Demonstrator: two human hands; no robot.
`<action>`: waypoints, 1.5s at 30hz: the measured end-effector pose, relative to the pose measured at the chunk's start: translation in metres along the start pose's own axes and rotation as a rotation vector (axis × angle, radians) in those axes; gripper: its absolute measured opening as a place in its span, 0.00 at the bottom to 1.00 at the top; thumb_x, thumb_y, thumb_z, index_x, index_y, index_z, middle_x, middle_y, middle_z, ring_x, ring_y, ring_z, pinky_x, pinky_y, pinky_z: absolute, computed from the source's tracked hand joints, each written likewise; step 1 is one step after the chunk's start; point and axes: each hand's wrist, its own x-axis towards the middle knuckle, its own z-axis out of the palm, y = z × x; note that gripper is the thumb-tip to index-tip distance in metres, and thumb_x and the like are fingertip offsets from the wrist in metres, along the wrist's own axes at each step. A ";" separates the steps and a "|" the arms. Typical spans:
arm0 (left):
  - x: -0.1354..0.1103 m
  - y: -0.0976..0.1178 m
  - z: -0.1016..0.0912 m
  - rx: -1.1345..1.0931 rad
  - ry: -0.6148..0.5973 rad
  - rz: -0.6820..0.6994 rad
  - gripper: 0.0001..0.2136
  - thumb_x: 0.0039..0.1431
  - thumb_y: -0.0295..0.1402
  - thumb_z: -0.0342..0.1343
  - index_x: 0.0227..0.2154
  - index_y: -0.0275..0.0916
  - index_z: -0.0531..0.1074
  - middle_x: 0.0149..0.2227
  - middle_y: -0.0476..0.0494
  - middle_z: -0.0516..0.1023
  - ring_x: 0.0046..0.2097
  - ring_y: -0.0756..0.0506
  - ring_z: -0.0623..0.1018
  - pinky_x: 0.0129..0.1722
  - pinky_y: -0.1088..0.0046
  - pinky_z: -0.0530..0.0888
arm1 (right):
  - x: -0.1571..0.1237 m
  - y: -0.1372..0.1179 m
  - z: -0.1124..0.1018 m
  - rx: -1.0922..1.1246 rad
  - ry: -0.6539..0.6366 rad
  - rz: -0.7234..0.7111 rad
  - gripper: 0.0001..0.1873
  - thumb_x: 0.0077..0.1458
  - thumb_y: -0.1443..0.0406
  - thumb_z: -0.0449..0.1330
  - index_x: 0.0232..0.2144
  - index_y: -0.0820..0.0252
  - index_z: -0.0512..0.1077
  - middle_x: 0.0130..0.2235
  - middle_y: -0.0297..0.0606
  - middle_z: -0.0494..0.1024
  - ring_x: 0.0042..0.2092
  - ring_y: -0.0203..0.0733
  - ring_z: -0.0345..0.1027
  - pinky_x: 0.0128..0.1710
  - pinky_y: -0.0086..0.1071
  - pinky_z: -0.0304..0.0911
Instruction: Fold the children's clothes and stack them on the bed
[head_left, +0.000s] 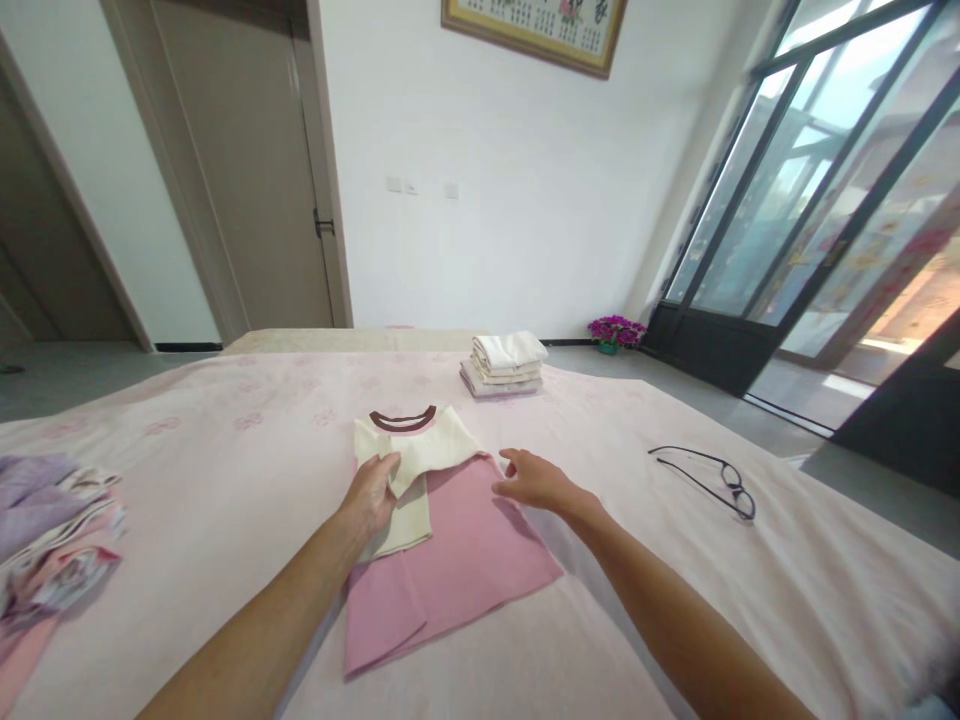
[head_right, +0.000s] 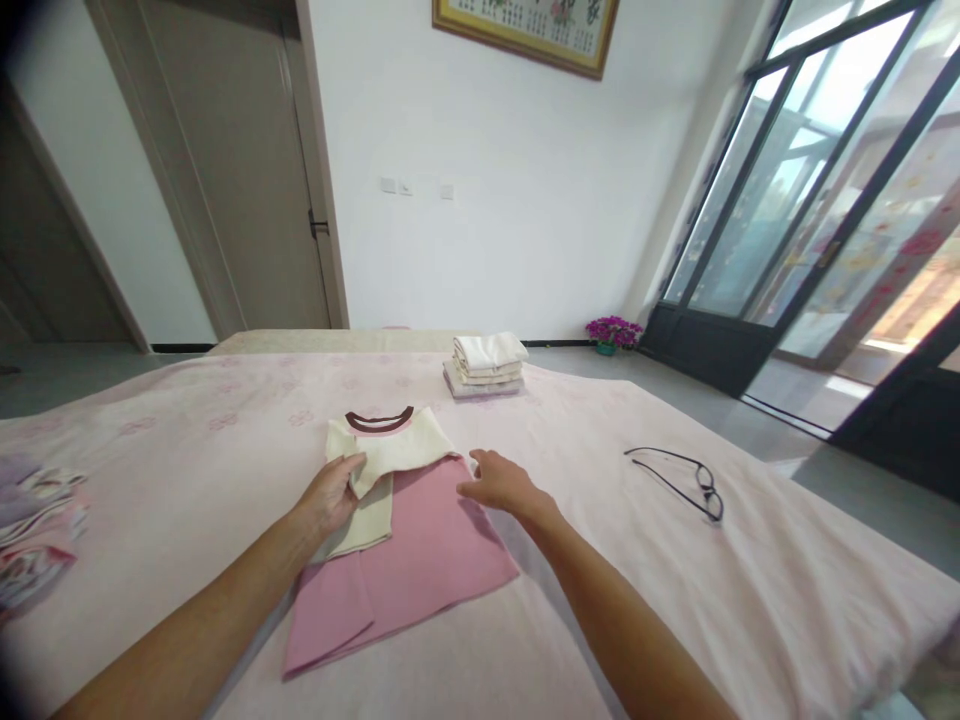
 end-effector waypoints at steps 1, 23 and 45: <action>0.001 0.001 0.001 -0.022 0.014 0.008 0.06 0.56 0.19 0.54 0.33 0.34 0.72 0.26 0.48 0.80 0.28 0.49 0.80 0.34 0.73 0.79 | -0.009 0.002 0.003 -0.046 -0.033 0.012 0.32 0.45 0.56 0.64 0.54 0.58 0.70 0.44 0.42 0.78 0.41 0.45 0.72 0.36 0.32 0.60; -0.009 0.065 0.006 -0.158 0.076 0.135 0.07 0.60 0.22 0.50 0.32 0.34 0.73 0.30 0.48 0.79 0.28 0.52 0.78 0.28 0.78 0.77 | -0.056 -0.075 0.031 0.074 -0.219 -0.179 0.22 0.49 0.59 0.59 0.47 0.59 0.74 0.37 0.38 0.78 0.35 0.40 0.68 0.30 0.29 0.55; -0.047 -0.020 0.014 1.553 -0.487 0.782 0.11 0.61 0.25 0.51 0.41 0.41 0.76 0.40 0.44 0.79 0.44 0.44 0.76 0.45 0.68 0.69 | 0.110 -0.052 0.040 0.768 0.039 0.087 0.16 0.62 0.62 0.52 0.49 0.63 0.69 0.43 0.44 0.77 0.28 0.32 0.69 0.23 0.24 0.60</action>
